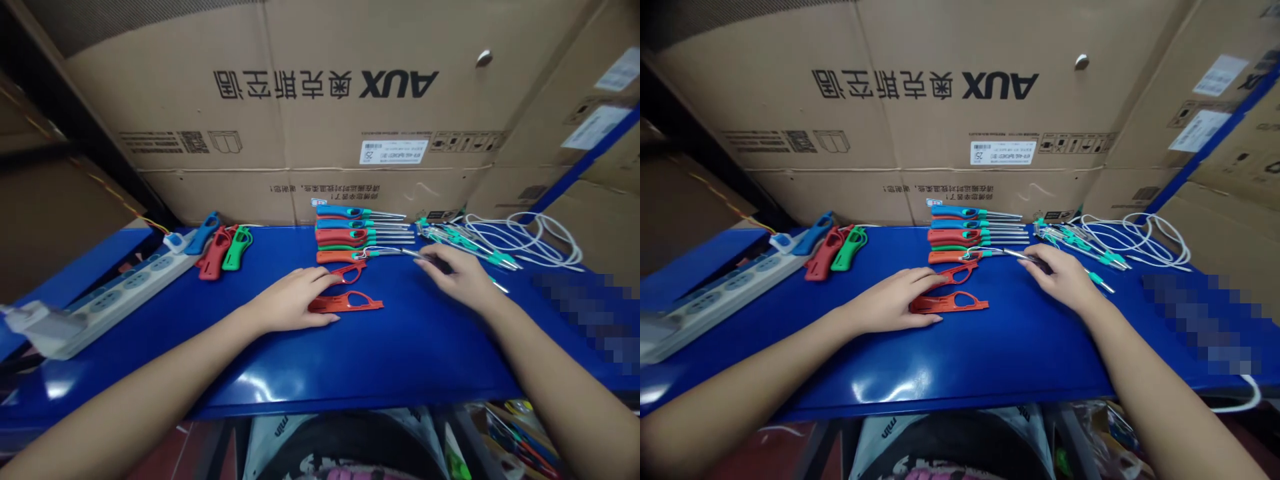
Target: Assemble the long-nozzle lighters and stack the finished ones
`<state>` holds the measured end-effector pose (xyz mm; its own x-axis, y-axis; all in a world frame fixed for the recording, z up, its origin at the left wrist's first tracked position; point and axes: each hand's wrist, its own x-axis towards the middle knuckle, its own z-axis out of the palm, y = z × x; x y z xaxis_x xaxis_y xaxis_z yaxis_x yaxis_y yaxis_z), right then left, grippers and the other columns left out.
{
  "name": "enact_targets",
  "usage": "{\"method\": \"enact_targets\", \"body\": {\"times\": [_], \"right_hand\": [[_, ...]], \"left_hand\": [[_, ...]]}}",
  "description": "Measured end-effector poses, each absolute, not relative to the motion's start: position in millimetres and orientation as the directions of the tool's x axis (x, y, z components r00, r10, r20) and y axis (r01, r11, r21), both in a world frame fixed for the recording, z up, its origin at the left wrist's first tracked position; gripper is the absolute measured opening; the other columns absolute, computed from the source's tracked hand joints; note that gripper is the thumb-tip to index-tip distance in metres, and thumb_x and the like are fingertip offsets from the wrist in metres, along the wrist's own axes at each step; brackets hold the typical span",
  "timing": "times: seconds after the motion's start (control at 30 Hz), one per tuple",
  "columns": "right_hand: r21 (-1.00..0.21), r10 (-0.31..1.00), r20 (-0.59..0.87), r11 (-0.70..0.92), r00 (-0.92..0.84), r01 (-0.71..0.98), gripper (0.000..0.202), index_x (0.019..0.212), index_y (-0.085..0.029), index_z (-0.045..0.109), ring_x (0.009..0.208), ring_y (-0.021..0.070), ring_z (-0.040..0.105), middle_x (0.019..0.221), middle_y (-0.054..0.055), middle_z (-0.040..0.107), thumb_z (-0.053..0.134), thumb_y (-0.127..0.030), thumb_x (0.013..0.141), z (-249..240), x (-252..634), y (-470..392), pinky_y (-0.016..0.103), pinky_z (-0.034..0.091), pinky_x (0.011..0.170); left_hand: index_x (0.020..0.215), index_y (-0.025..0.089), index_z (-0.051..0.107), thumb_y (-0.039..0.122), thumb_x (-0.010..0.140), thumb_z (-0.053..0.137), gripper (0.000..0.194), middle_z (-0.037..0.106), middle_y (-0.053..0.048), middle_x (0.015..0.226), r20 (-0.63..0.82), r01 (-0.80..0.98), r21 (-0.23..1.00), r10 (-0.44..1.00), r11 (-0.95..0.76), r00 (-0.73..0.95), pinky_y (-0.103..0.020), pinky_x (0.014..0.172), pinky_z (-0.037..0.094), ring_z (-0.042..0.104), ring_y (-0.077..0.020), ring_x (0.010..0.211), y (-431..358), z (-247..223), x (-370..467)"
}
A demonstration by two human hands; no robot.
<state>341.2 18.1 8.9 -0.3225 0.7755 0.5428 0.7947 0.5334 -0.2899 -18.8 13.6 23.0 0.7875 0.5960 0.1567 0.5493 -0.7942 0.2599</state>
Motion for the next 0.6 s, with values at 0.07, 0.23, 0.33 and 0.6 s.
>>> {"method": "enact_targets", "body": {"times": [0.07,0.23,0.33,0.6], "right_hand": [[-0.286,0.773,0.523,0.556,-0.359,0.781,0.018,0.099,-0.024,0.062,0.075,0.0212,0.065,0.091,0.006,0.07,0.052,-0.039,0.098,5.6,335.5,17.6,0.035,0.051,0.069],[-0.305,0.759,0.526,0.588,-0.382,0.749,0.018,0.1,-0.023,0.059,0.082,0.0226,0.067,0.094,0.007,0.069,0.049,-0.037,0.099,-0.1,326.4,17.1,0.036,0.053,0.074],[-0.321,0.751,0.53,0.607,-0.393,0.727,0.017,0.099,-0.023,0.058,0.08,0.0218,0.066,0.091,0.006,0.067,0.047,-0.036,0.1,-2.3,322.0,16.9,0.035,0.052,0.072],[-0.334,0.739,0.491,0.648,-0.461,0.684,0.013,0.1,-0.023,0.057,0.077,0.0181,0.063,0.088,0.003,0.064,0.046,-0.031,0.102,-6.8,313.6,15.0,0.031,0.05,0.072]], "left_hand": [[0.142,0.023,0.049,0.045,0.092,0.062,0.056,0.062,-0.01,0.129,0.147,0.544,0.265,0.591,-0.796,0.793,-0.041,0.096,0.045,0.061,-0.0282,0.115,13.6,21.6,-18.4],[0.131,0.021,0.059,0.038,0.092,0.06,0.043,0.066,-0.008,0.118,0.138,0.538,0.229,0.574,-0.811,0.807,-0.041,0.091,0.044,0.062,-0.0262,0.105,14.1,23.0,-20.2],[0.127,0.02,0.061,0.038,0.092,0.06,0.04,0.066,-0.008,0.116,0.138,0.536,0.238,0.575,-0.81,0.807,-0.04,0.092,0.043,0.061,-0.0257,0.106,14.3,22.3,-20.1],[0.133,0.025,0.062,0.046,0.098,0.054,0.042,0.064,-0.007,0.116,0.131,0.516,0.19,0.542,-0.835,0.83,-0.038,0.089,0.041,0.059,-0.0244,0.104,13.7,19.2,-17.6]]}}
